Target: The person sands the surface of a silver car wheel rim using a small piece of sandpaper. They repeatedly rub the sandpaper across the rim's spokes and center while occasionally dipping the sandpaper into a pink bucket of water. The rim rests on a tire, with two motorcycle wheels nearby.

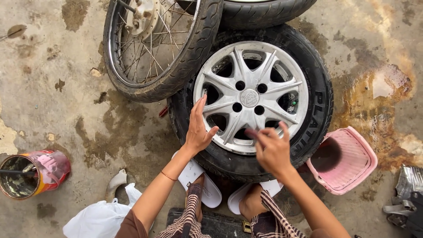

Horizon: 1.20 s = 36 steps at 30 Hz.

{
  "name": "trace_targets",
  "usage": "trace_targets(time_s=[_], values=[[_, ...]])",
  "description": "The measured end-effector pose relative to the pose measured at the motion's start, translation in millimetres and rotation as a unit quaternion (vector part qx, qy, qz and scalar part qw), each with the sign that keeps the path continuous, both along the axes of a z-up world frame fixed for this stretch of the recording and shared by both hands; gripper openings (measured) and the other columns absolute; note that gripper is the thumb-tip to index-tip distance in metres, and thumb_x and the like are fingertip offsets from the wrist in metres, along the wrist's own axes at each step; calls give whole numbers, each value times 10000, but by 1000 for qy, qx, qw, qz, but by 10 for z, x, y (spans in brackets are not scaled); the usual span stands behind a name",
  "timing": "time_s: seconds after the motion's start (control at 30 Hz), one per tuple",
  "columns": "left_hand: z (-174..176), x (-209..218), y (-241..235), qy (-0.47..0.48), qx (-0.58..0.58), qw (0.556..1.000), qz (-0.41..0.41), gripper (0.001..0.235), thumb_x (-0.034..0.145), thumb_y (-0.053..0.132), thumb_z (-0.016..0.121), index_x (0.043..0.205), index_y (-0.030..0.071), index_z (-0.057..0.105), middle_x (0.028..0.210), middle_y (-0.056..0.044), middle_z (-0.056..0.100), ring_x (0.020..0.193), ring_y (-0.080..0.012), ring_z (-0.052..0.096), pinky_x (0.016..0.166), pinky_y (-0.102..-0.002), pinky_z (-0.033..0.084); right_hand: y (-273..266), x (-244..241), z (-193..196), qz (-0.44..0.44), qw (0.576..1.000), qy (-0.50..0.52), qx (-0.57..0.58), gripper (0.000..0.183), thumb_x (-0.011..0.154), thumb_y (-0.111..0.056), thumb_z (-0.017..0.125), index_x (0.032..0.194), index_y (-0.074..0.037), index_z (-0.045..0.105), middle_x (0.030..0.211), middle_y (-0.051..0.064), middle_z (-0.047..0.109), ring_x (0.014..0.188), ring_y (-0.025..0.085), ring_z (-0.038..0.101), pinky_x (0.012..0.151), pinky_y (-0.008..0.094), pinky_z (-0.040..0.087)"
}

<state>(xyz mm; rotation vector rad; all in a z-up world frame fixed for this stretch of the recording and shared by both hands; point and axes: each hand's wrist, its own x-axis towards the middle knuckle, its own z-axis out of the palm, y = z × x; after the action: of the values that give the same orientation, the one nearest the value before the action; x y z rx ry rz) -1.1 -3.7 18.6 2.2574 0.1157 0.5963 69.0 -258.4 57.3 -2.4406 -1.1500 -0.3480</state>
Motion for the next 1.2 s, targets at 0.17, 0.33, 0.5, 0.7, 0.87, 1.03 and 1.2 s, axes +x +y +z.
trace_targets(time_s=[0.17,0.33,0.5,0.7,0.87,1.03,1.2], values=[[-21,6,4,2,3,1000,-1,928,980,682,399,1572,-7,208,1605,-194,346,1480,-368,316,1214,-495,273,172,414,-144,-26,999,-6,-44,430,854,-102,572,1266,-74,691,1033,79,760,1297,187,585,1218,611,207],[6,4,14,2,5,1000,-3,922,984,677,400,1574,-4,204,1599,-193,350,1478,-368,316,1214,-494,273,238,121,15,48,995,-18,-81,483,825,-85,560,1293,-19,659,1126,120,759,1257,215,612,1210,647,224],[-22,7,8,5,4,1000,-5,926,975,687,406,1571,5,214,1598,-187,356,1482,-357,318,1214,-484,280,21,334,-52,-4,997,72,-30,289,863,-103,586,1127,-71,697,1030,107,740,1061,229,707,1203,528,329],[7,6,-5,2,2,1000,0,904,983,665,422,1577,15,220,1597,-179,355,1479,-357,318,1209,-482,284,345,480,-239,-1,1000,-1,-23,503,890,-80,555,1389,-43,608,1340,142,692,1274,235,639,1204,652,181],[24,-20,-14,2,0,1000,-4,908,980,671,421,1573,11,228,1589,-187,363,1477,-360,324,1208,-483,288,132,-188,-264,57,996,-10,-61,587,921,-103,495,1504,-35,494,1411,136,638,1304,226,601,1224,682,133],[19,24,-9,-3,1,1000,-7,904,979,668,420,1572,14,229,1588,-183,364,1481,-354,320,1207,-480,289,-84,-378,-29,80,993,26,-88,466,907,-174,540,1364,-86,575,1349,58,663,1226,181,627,1204,747,123],[5,4,-5,9,-4,1000,-4,891,983,658,417,1573,20,218,1592,-187,346,1477,-361,313,1206,-494,281,-633,-155,81,-239,920,311,9,343,825,-184,649,1138,-138,782,1484,393,454,1401,550,427,1228,577,306]])
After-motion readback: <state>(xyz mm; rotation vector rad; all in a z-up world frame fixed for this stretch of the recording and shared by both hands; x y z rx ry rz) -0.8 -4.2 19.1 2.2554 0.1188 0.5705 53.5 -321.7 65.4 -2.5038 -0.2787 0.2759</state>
